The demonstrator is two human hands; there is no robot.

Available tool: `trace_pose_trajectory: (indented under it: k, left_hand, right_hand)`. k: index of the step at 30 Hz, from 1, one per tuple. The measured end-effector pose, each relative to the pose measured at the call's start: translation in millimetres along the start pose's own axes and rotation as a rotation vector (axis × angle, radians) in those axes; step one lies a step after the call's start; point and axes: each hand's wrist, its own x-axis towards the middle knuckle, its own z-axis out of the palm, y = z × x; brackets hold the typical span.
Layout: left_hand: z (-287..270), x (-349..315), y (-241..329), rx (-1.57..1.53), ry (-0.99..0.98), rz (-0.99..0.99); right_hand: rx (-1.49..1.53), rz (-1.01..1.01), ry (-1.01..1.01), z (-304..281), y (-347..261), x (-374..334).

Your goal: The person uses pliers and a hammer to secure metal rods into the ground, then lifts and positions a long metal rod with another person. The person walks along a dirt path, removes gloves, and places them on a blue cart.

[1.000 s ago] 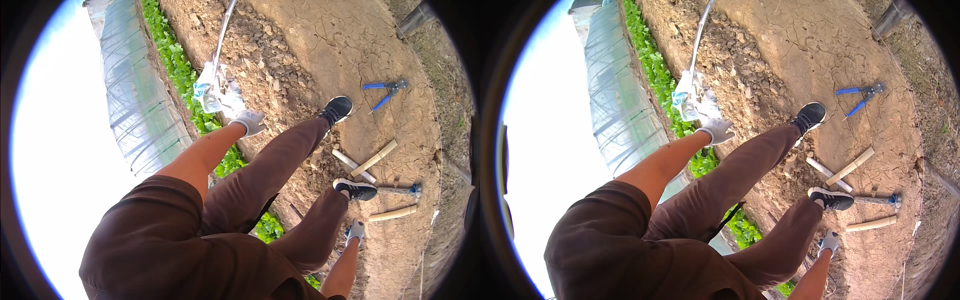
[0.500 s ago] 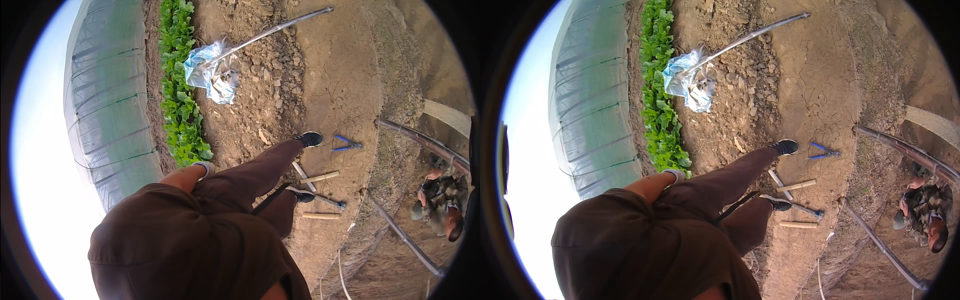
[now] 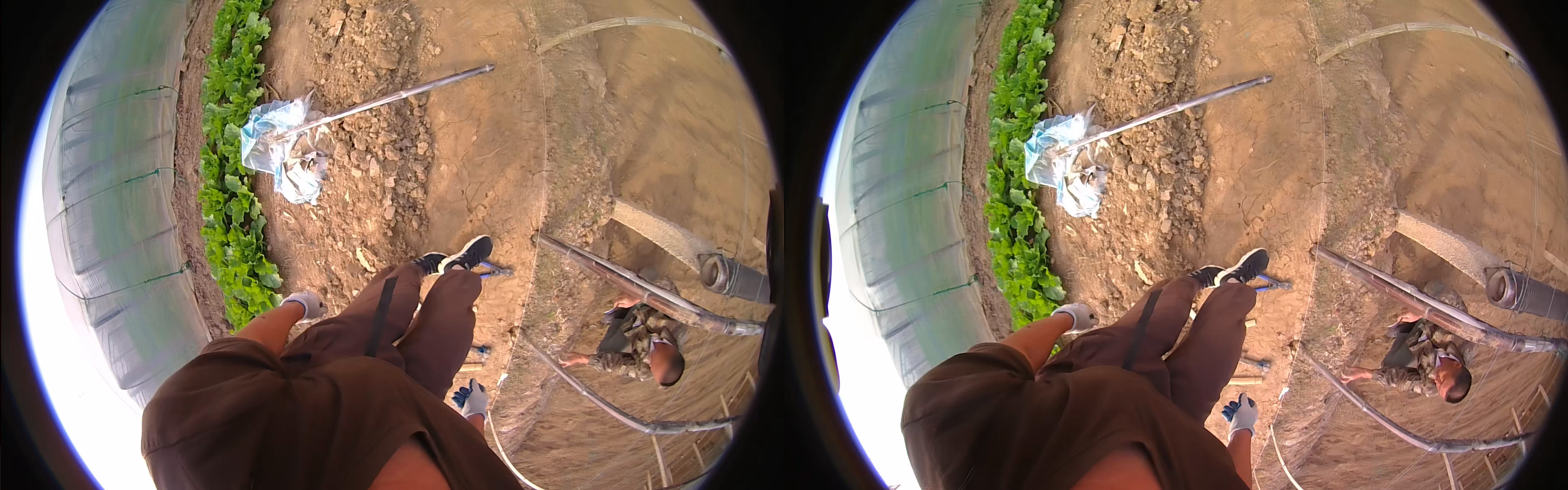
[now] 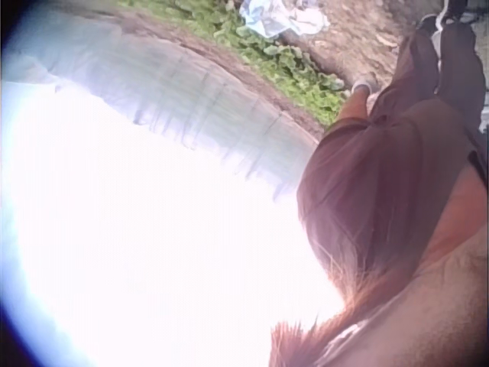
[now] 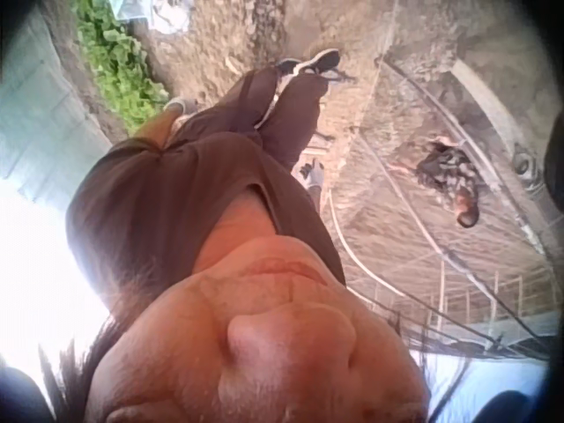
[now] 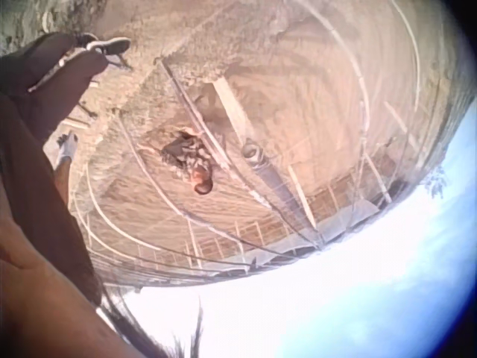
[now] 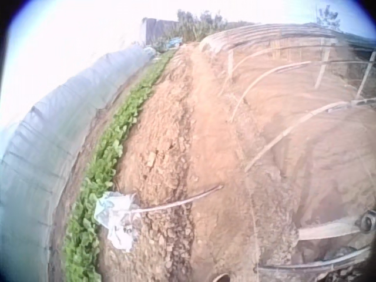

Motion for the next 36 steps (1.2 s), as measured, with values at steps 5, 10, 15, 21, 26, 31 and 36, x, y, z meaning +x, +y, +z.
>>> trace_pose_trajectory:
  k: [5,10,15,21,26,31,36]
  left_hand:
    - [-35,8,38,-0.128,0.178,-0.029]
    - [-151,39,96,-0.596,0.426,-0.120]
    - [-298,127,148,-0.984,0.737,-0.106]
    - [-469,248,210,-0.541,0.966,0.019]
    - [-570,364,210,-0.233,1.218,0.063]
    - [-590,396,170,-0.026,0.661,0.065]
    - [-501,312,179,0.070,0.857,0.378]
  right_hand:
    - [-0.156,-0.036,0.014,18,-91,-16]
    - [-0.370,-0.040,0.024,38,-186,3]
    - [-0.335,-0.102,0.057,48,-247,22]
    - [-0.464,0.065,0.166,42,-236,46]
    - [-0.517,0.100,0.213,63,-230,73]
    - [-0.660,-0.013,0.165,71,-229,88]
    - [-0.684,-0.138,0.087,97,-237,69]
